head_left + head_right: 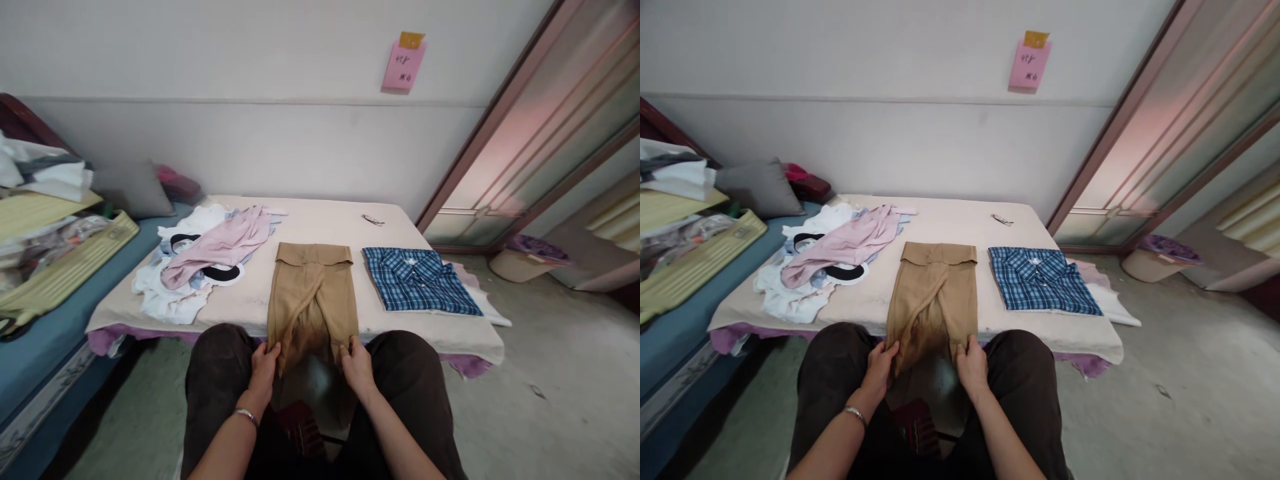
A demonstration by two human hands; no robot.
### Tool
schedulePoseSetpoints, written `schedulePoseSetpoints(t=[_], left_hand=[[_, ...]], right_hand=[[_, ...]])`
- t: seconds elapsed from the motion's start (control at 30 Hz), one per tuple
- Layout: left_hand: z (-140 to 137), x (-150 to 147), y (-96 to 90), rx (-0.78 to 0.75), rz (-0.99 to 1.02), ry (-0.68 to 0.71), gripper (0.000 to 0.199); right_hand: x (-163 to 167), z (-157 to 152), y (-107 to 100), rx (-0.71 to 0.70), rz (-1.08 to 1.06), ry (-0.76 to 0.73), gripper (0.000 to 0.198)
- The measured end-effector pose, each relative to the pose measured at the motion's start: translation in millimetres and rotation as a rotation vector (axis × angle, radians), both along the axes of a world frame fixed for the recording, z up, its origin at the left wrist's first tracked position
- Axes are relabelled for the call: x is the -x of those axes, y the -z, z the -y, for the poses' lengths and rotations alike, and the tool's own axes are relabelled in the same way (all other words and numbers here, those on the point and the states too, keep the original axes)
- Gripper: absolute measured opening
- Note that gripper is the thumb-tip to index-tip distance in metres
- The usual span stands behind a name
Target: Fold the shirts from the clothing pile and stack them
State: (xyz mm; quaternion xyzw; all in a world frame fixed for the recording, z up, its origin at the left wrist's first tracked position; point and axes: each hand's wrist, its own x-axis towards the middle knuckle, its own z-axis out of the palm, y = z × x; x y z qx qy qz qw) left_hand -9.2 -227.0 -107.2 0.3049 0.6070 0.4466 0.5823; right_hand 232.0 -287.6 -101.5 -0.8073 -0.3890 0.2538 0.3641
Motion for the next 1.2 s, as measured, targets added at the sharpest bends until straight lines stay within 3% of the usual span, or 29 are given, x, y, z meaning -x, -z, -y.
schedulePoseSetpoints(t=[0.17, 0.33, 0.43, 0.53, 0.67, 0.83, 0.93, 1.03, 1.1, 1.2], left_hand=[[-0.3, -1.9, -0.2, -0.001, -0.017, 0.005, 0.05], [1.7, -2.1, -7.7, -0.046, -0.071, 0.007, 0.048], [6.6, 6.1, -20.8, -0.15, -0.172, 0.022, 0.064], [15.5, 19.5, -36.7, -0.317, -0.328, 0.163, 0.082], [23.8, 35.4, -54.8, -0.42, -0.375, 0.318, 0.058], [21.3, 46.4, -82.4, -0.218, -0.257, 0.412, 0.04], [17.0, 51.4, -106.0, -0.079, -0.101, 0.417, 0.044], [8.6, 54.5, -124.2, -0.068, 0.026, 0.481, 0.055], [0.5, 53.8, -129.7, -0.157, -0.058, 0.515, 0.057], [-15.7, 47.8, -133.8, -0.331, -0.345, 0.488, 0.045]], right_hand=[[-9.0, -1.8, 12.9, -0.027, -0.205, 0.331, 0.041], [0.9, -11.1, 25.2, -0.046, -0.41, 0.262, 0.033], [8.1, -3.6, 19.6, -0.071, -0.478, 0.225, 0.036], [9.7, 15.8, 2.5, -0.108, -0.437, 0.172, 0.036], [6.3, 42.1, -28.4, -0.124, -0.183, 0.121, 0.038], [-0.6, 53.4, -59.3, -0.193, -0.174, 0.019, 0.074], [-9.2, 52.1, -76.8, -0.193, -0.216, -0.134, 0.056], [-20.4, 49.9, -100.5, -0.16, -0.312, -0.217, 0.045], [-27.8, 47.5, -117.3, -0.152, -0.443, -0.298, 0.05], [-38.3, 37.5, -135.2, -0.137, -0.56, -0.407, 0.069]])
